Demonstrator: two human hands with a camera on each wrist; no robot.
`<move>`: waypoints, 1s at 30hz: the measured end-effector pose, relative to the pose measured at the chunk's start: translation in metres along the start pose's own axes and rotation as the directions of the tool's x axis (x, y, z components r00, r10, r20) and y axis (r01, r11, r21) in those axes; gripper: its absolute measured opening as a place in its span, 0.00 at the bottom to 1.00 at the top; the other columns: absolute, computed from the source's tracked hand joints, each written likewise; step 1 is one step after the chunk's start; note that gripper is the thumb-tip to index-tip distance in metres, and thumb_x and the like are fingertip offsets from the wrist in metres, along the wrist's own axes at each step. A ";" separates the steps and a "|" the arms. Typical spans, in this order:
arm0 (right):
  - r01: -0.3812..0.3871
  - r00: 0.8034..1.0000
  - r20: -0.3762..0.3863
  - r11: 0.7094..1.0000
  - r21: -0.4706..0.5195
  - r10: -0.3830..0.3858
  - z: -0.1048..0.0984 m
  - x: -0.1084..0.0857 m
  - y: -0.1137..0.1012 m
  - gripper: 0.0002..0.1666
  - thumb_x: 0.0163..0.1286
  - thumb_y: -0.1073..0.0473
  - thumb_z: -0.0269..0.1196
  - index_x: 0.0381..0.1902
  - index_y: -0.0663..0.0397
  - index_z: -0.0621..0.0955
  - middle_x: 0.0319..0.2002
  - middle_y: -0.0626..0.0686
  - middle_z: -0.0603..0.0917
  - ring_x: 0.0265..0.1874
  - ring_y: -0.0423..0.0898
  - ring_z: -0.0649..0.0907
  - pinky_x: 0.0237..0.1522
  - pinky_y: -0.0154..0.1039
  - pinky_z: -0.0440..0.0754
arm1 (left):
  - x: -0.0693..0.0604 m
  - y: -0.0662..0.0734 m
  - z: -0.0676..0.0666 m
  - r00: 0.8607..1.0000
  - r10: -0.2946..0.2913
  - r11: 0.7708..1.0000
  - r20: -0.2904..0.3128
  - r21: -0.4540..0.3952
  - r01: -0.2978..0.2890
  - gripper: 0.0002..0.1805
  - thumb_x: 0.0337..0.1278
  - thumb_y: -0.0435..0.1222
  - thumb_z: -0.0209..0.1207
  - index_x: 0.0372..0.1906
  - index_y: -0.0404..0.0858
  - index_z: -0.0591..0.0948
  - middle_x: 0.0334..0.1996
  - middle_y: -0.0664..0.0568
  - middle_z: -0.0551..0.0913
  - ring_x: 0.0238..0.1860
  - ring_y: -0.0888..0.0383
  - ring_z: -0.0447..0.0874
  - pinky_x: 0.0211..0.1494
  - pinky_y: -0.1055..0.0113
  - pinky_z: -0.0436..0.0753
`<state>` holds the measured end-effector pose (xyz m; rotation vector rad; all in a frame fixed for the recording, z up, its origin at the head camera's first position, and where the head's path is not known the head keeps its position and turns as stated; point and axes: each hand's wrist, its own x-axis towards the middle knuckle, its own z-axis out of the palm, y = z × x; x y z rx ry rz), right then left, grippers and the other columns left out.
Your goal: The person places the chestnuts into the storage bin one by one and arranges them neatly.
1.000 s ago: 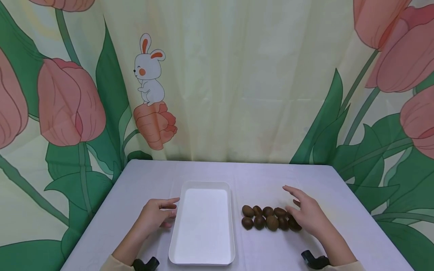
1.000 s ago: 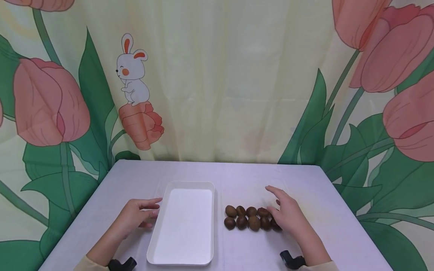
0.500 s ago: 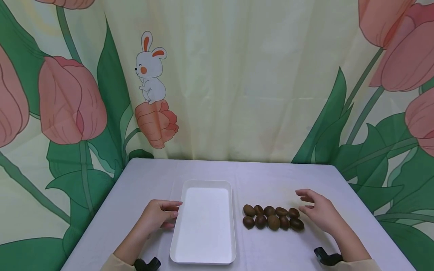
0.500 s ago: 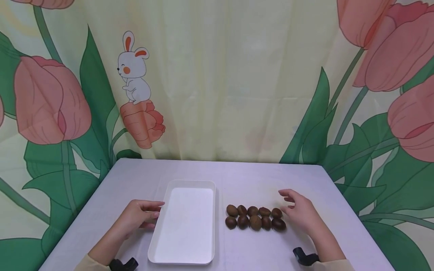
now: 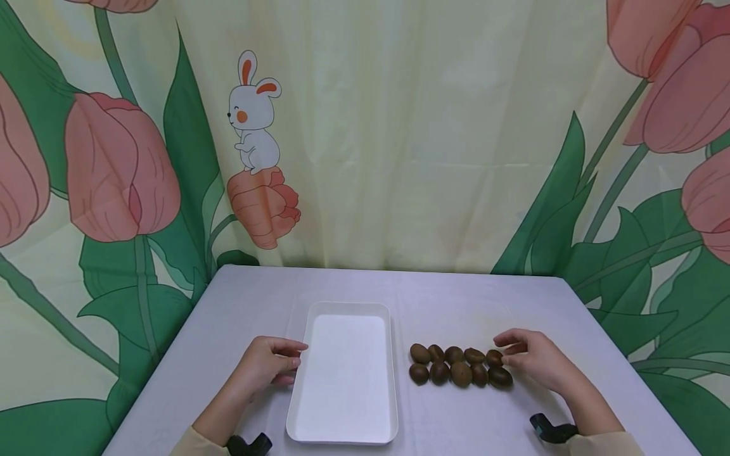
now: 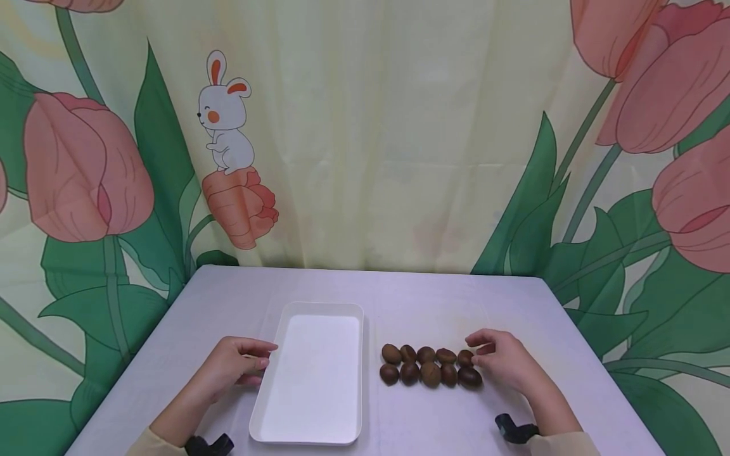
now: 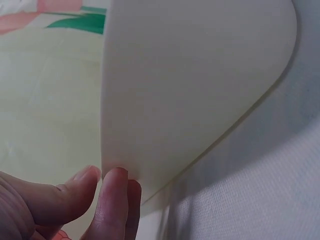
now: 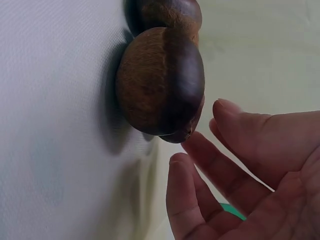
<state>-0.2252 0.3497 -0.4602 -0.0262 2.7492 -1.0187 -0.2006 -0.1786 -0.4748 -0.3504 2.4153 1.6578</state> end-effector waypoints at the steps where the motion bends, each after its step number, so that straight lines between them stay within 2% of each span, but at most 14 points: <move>1: 0.003 1.000 0.008 1.000 0.004 -0.003 0.000 0.001 0.001 0.23 0.69 0.69 0.70 0.61 0.62 0.84 0.59 0.63 0.87 0.55 0.57 0.87 0.50 0.49 0.92 | 0.000 0.000 0.000 1.000 -0.003 1.000 0.000 0.001 0.003 0.15 0.62 0.24 0.71 0.52 0.36 0.92 0.41 0.44 0.89 0.33 0.56 0.88 0.33 0.62 0.92; 10: 0.007 0.999 0.035 1.000 0.005 -0.007 0.005 0.005 0.004 0.21 0.67 0.71 0.71 0.58 0.62 0.86 0.51 0.56 0.91 0.50 0.52 0.87 0.45 0.43 0.89 | 0.002 -0.003 0.001 1.000 -0.012 1.000 0.004 0.002 0.012 0.15 0.61 0.23 0.70 0.51 0.37 0.92 0.37 0.45 0.87 0.31 0.56 0.85 0.32 0.63 0.91; 19: 0.024 1.000 0.020 1.000 -0.009 -0.023 0.008 0.010 0.007 0.18 0.68 0.69 0.72 0.56 0.59 0.87 0.49 0.54 0.91 0.51 0.53 0.88 0.54 0.52 0.89 | 0.003 -0.005 0.002 1.000 -0.017 1.000 0.007 -0.011 0.017 0.15 0.60 0.23 0.71 0.50 0.37 0.93 0.36 0.45 0.87 0.29 0.57 0.86 0.32 0.63 0.91; 30: -0.020 1.000 -0.004 1.000 -0.004 0.020 0.011 0.014 0.008 0.17 0.68 0.66 0.74 0.54 0.59 0.88 0.46 0.51 0.91 0.48 0.49 0.85 0.49 0.44 0.85 | 0.003 -0.003 0.002 1.000 -0.023 1.000 0.003 0.000 0.023 0.15 0.60 0.24 0.72 0.51 0.37 0.92 0.37 0.45 0.87 0.30 0.56 0.86 0.32 0.63 0.91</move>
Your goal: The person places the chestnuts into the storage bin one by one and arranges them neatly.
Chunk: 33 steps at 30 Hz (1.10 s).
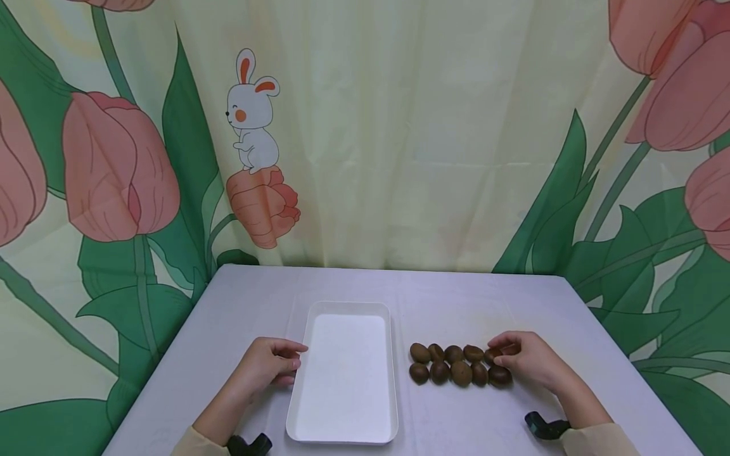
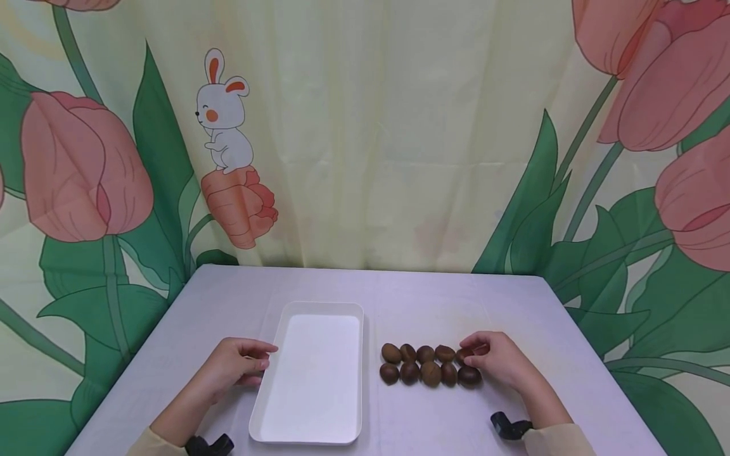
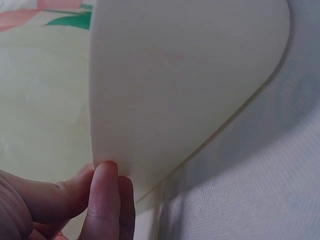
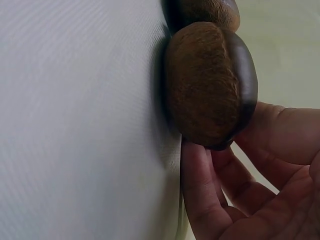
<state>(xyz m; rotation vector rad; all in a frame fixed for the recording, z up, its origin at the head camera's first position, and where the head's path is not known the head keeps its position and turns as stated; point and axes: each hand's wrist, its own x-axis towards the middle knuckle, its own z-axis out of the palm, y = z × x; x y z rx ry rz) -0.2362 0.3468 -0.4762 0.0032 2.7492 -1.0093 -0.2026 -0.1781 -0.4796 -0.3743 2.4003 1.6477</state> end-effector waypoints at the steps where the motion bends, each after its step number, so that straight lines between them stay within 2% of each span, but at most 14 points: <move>1: -0.003 1.000 0.000 1.000 0.006 0.003 0.001 0.000 0.000 0.17 0.68 0.66 0.74 0.54 0.59 0.88 0.46 0.52 0.91 0.48 0.49 0.85 0.48 0.43 0.85 | 0.000 0.000 0.000 1.000 0.001 1.000 0.000 -0.001 -0.001 0.15 0.60 0.24 0.72 0.51 0.37 0.92 0.37 0.45 0.87 0.30 0.56 0.86 0.32 0.63 0.91; 12: 0.018 1.000 -0.013 1.000 0.026 -0.018 0.003 0.004 0.004 0.16 0.66 0.69 0.74 0.51 0.60 0.87 0.44 0.53 0.91 0.45 0.47 0.87 0.43 0.37 0.83 | 0.001 -0.002 0.000 1.000 0.003 1.000 0.000 -0.013 -0.003 0.15 0.59 0.24 0.72 0.50 0.36 0.92 0.37 0.45 0.87 0.30 0.57 0.86 0.32 0.63 0.91; 19: 0.011 0.998 -0.069 1.000 0.024 -0.009 0.003 0.003 0.003 0.12 0.66 0.70 0.73 0.47 0.58 0.87 0.42 0.53 0.90 0.44 0.49 0.85 0.42 0.38 0.83 | 0.002 -0.003 0.000 1.000 0.002 1.000 -0.002 -0.016 -0.002 0.15 0.59 0.24 0.73 0.50 0.37 0.92 0.37 0.45 0.87 0.30 0.57 0.86 0.32 0.63 0.91; 23: 0.001 0.999 -0.052 0.999 0.044 0.001 0.002 0.003 0.003 0.12 0.67 0.71 0.72 0.48 0.58 0.87 0.45 0.54 0.90 0.47 0.50 0.86 0.43 0.39 0.85 | 0.002 -0.004 0.000 1.000 -0.002 1.000 -0.001 -0.020 0.002 0.15 0.59 0.24 0.72 0.50 0.37 0.92 0.37 0.45 0.87 0.30 0.56 0.86 0.32 0.63 0.91; 33: -0.010 0.999 -0.035 0.999 0.048 0.011 -0.001 0.003 -0.001 0.12 0.67 0.71 0.71 0.48 0.58 0.87 0.45 0.54 0.90 0.46 0.49 0.87 0.43 0.39 0.85 | 0.003 -0.003 0.000 1.000 -0.008 1.000 0.005 -0.025 0.009 0.15 0.60 0.23 0.72 0.51 0.36 0.92 0.36 0.45 0.88 0.30 0.56 0.86 0.33 0.63 0.92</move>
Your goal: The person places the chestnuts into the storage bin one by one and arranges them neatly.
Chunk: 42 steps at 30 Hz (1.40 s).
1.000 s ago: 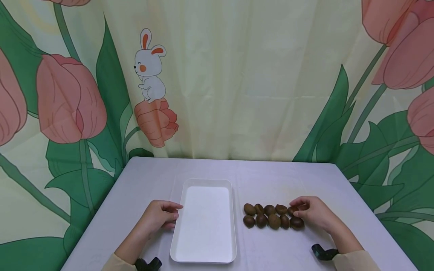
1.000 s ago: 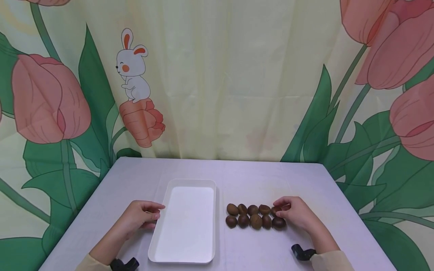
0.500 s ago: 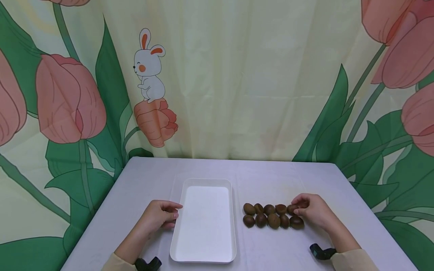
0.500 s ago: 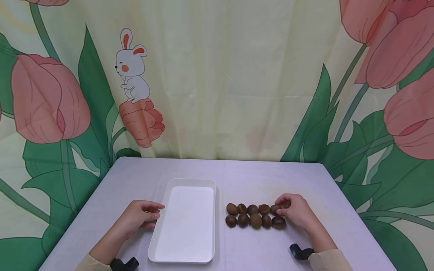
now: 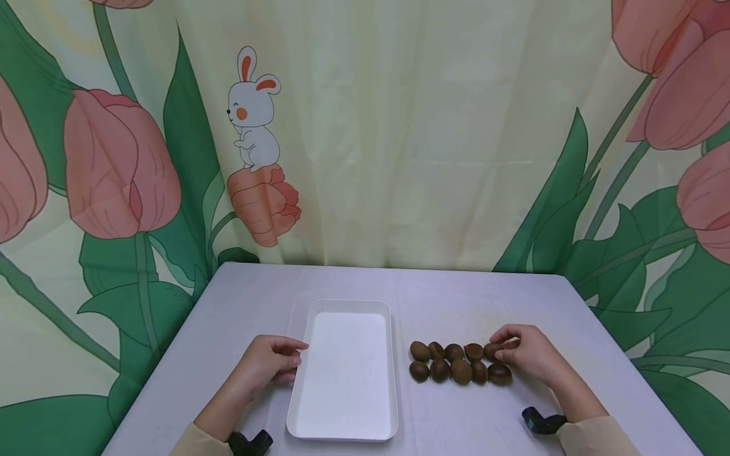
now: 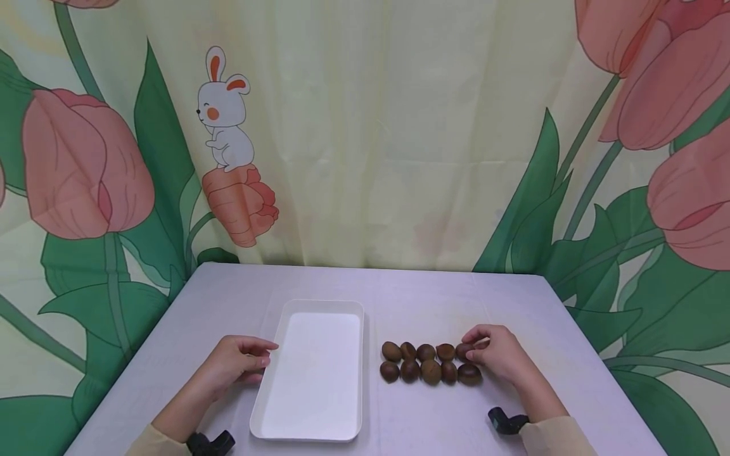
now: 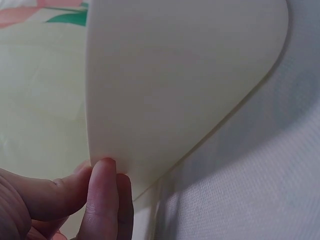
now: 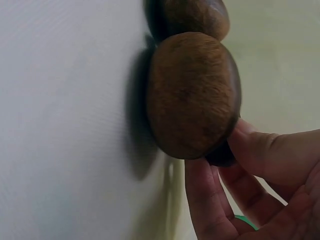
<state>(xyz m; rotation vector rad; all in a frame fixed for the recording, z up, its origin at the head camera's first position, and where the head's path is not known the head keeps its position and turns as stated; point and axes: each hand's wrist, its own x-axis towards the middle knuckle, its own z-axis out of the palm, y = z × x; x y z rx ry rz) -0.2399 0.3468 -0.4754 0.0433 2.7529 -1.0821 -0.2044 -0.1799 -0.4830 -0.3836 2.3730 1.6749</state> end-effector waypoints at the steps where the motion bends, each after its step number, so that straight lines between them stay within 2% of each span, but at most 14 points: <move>1: 0.003 1.000 -0.006 1.000 -0.009 -0.003 -0.001 0.000 -0.001 0.12 0.67 0.71 0.72 0.47 0.58 0.87 0.46 0.55 0.90 0.46 0.50 0.87 0.43 0.40 0.85 | 0.000 0.000 0.000 1.000 -0.001 1.000 0.000 -0.001 0.001 0.15 0.60 0.23 0.71 0.51 0.36 0.92 0.36 0.45 0.88 0.30 0.56 0.86 0.33 0.63 0.92; 5: -0.001 0.999 -0.035 1.000 -0.025 0.000 -0.005 0.001 -0.007 0.12 0.68 0.70 0.72 0.48 0.58 0.87 0.48 0.58 0.90 0.47 0.52 0.87 0.44 0.41 0.87 | 0.001 0.000 0.000 1.000 0.000 1.000 0.001 -0.003 0.000 0.15 0.60 0.23 0.71 0.52 0.36 0.92 0.36 0.45 0.88 0.30 0.56 0.86 0.33 0.63 0.92; 8: -0.011 0.998 -0.054 1.000 0.000 0.011 -0.007 0.002 -0.014 0.13 0.69 0.68 0.72 0.51 0.58 0.87 0.52 0.60 0.89 0.50 0.54 0.86 0.44 0.41 0.88 | 0.001 0.001 0.000 1.000 0.004 1.000 0.003 -0.003 -0.004 0.15 0.60 0.23 0.72 0.52 0.36 0.92 0.37 0.45 0.88 0.31 0.56 0.86 0.33 0.63 0.92; 14: 0.031 0.998 -0.061 0.999 0.041 -0.028 -0.003 0.005 -0.031 0.14 0.71 0.66 0.72 0.53 0.57 0.87 0.54 0.60 0.90 0.53 0.55 0.87 0.47 0.42 0.88 | 0.000 0.001 -0.001 1.000 0.019 1.000 0.009 -0.005 -0.018 0.15 0.61 0.24 0.72 0.52 0.36 0.92 0.38 0.45 0.88 0.32 0.56 0.86 0.34 0.62 0.92; 25: 0.100 0.994 -0.047 0.990 0.101 -0.096 0.020 0.010 -0.070 0.13 0.70 0.64 0.73 0.52 0.55 0.88 0.53 0.59 0.91 0.53 0.54 0.88 0.52 0.51 0.90 | 0.000 0.001 0.000 1.000 0.017 1.000 0.011 0.010 -0.018 0.15 0.62 0.25 0.71 0.52 0.37 0.92 0.40 0.45 0.89 0.32 0.57 0.87 0.34 0.62 0.92; 33: 0.143 0.990 -0.023 0.975 0.171 -0.141 0.042 0.018 -0.108 0.11 0.71 0.64 0.72 0.50 0.51 0.89 0.52 0.54 0.92 0.51 0.50 0.89 0.57 0.56 0.87 | 0.002 -0.001 -0.001 1.000 0.005 1.000 0.008 -0.003 -0.005 0.15 0.61 0.25 0.72 0.52 0.37 0.92 0.39 0.45 0.89 0.32 0.57 0.87 0.34 0.62 0.92; 42: 0.236 0.969 0.009 0.940 0.246 -0.246 0.071 0.029 -0.143 0.10 0.70 0.67 0.71 0.47 0.53 0.88 0.46 0.54 0.93 0.47 0.49 0.92 0.52 0.46 0.88 | 0.001 -0.002 0.001 1.000 0.014 1.000 0.003 0.000 -0.014 0.15 0.61 0.24 0.72 0.52 0.37 0.92 0.39 0.45 0.89 0.33 0.57 0.87 0.34 0.62 0.92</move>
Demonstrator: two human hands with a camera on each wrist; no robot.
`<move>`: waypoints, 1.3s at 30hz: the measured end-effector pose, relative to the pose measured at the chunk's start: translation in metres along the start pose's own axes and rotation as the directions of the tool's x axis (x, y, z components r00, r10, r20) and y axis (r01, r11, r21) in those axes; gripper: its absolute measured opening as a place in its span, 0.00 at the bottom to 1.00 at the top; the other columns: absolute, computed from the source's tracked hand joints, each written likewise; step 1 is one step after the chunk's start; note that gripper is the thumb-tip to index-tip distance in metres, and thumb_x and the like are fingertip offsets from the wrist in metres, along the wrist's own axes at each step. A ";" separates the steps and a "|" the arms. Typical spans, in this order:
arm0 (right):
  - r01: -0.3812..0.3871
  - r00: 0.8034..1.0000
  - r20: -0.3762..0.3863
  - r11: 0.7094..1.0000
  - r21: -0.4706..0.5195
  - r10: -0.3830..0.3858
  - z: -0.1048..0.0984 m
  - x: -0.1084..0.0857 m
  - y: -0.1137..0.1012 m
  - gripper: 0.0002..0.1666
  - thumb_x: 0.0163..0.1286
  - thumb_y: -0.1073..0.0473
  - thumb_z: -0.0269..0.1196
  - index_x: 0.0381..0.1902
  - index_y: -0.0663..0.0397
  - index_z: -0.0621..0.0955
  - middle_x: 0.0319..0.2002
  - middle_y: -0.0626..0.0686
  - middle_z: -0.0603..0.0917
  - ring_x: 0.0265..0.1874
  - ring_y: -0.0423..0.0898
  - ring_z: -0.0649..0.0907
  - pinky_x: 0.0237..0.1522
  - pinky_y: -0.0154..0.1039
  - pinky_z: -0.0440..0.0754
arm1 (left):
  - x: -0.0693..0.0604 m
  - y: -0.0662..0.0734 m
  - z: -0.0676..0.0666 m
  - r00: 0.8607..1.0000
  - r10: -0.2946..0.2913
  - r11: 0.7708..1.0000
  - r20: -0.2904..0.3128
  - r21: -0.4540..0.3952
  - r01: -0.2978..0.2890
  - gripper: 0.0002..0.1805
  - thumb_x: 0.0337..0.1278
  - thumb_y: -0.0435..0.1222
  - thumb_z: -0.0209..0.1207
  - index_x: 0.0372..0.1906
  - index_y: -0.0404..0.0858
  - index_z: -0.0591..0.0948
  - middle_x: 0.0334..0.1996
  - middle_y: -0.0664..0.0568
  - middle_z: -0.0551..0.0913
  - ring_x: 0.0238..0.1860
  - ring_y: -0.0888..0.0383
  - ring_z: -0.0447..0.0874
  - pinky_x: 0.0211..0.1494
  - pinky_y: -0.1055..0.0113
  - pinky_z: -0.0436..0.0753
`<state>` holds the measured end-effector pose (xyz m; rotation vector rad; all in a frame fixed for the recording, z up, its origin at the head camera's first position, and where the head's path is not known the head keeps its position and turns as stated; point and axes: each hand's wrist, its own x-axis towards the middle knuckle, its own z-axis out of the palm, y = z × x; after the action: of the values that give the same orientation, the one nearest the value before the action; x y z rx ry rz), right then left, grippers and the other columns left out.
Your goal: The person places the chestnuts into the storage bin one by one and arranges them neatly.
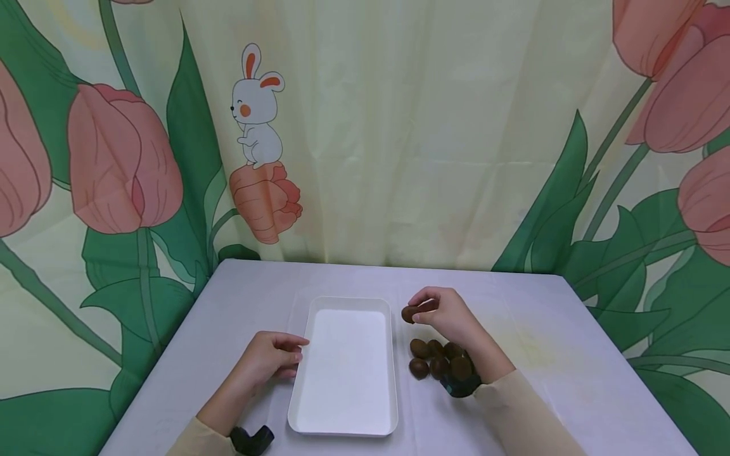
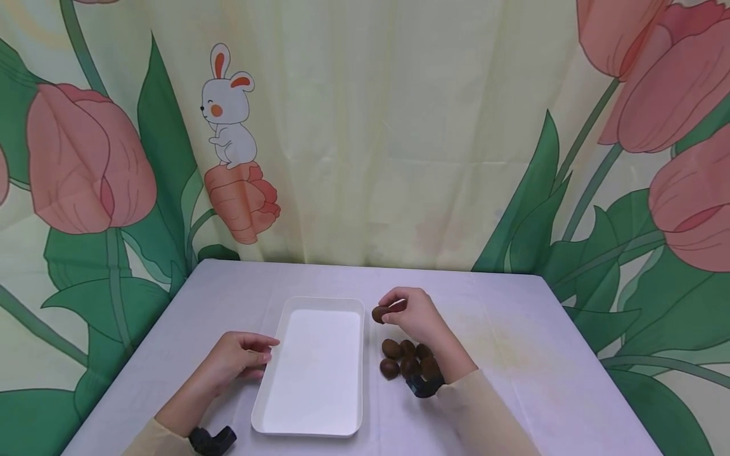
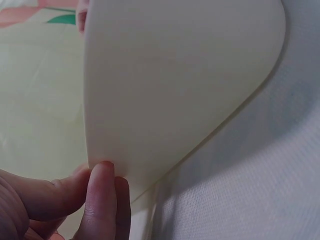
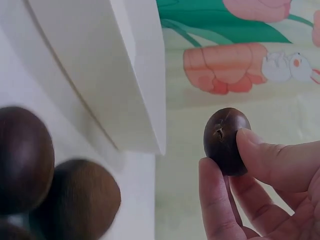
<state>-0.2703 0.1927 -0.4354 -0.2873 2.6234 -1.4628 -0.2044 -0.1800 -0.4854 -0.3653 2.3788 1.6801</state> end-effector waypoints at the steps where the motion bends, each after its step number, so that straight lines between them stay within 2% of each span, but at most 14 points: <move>1: 0.006 1.000 0.007 1.000 0.005 -0.006 0.004 0.002 -0.001 0.10 0.69 0.67 0.71 0.46 0.52 0.89 0.45 0.53 0.93 0.47 0.49 0.91 0.50 0.44 0.88 | 0.000 0.000 0.000 1.000 0.002 1.000 0.001 -0.006 -0.002 0.15 0.61 0.24 0.72 0.51 0.37 0.92 0.39 0.44 0.89 0.32 0.57 0.87 0.33 0.62 0.92; 8: 0.035 0.997 0.061 0.999 0.038 -0.038 0.026 0.015 -0.012 0.11 0.68 0.68 0.72 0.45 0.49 0.90 0.44 0.53 0.93 0.43 0.46 0.91 0.45 0.40 0.84 | -0.002 -0.001 -0.001 1.000 0.029 0.999 0.004 -0.027 -0.029 0.15 0.59 0.21 0.71 0.50 0.35 0.92 0.37 0.45 0.89 0.29 0.58 0.87 0.32 0.62 0.92; 21: 0.072 0.992 0.102 0.997 0.041 -0.076 0.064 0.037 -0.030 0.14 0.64 0.70 0.74 0.43 0.49 0.91 0.43 0.51 0.93 0.41 0.45 0.91 0.45 0.40 0.86 | 0.000 0.001 -0.001 1.000 0.018 1.000 0.016 -0.013 -0.018 0.15 0.61 0.24 0.71 0.51 0.36 0.92 0.39 0.45 0.89 0.30 0.57 0.88 0.34 0.62 0.92; 31: 0.116 0.983 0.139 0.993 0.007 -0.116 0.095 0.048 -0.048 0.13 0.63 0.70 0.75 0.40 0.48 0.91 0.40 0.50 0.92 0.37 0.43 0.90 0.38 0.38 0.84 | 0.003 -0.005 -0.002 1.000 0.010 1.000 0.017 -0.016 -0.010 0.15 0.62 0.24 0.71 0.52 0.37 0.92 0.40 0.45 0.90 0.33 0.57 0.88 0.35 0.61 0.93; 35: 0.112 0.984 0.141 0.994 0.007 -0.112 0.104 0.051 -0.053 0.12 0.62 0.71 0.75 0.40 0.49 0.91 0.40 0.50 0.92 0.37 0.43 0.90 0.39 0.38 0.84 | 0.003 -0.004 -0.002 1.000 0.011 1.000 0.017 -0.010 -0.011 0.15 0.62 0.25 0.72 0.52 0.38 0.92 0.40 0.45 0.89 0.34 0.57 0.87 0.35 0.61 0.93; 39: 0.075 0.987 0.141 0.997 0.000 -0.075 0.112 0.056 -0.056 0.12 0.63 0.70 0.75 0.40 0.48 0.91 0.41 0.50 0.92 0.38 0.44 0.90 0.40 0.38 0.84 | 0.002 -0.003 -0.001 1.000 0.014 1.000 0.016 -0.014 -0.014 0.15 0.62 0.25 0.72 0.52 0.38 0.92 0.40 0.45 0.89 0.33 0.57 0.86 0.35 0.62 0.93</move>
<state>-0.2964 0.0590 -0.4474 -0.4765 2.5307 -1.4020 -0.2057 -0.1822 -0.4883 -0.3370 2.3643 1.7002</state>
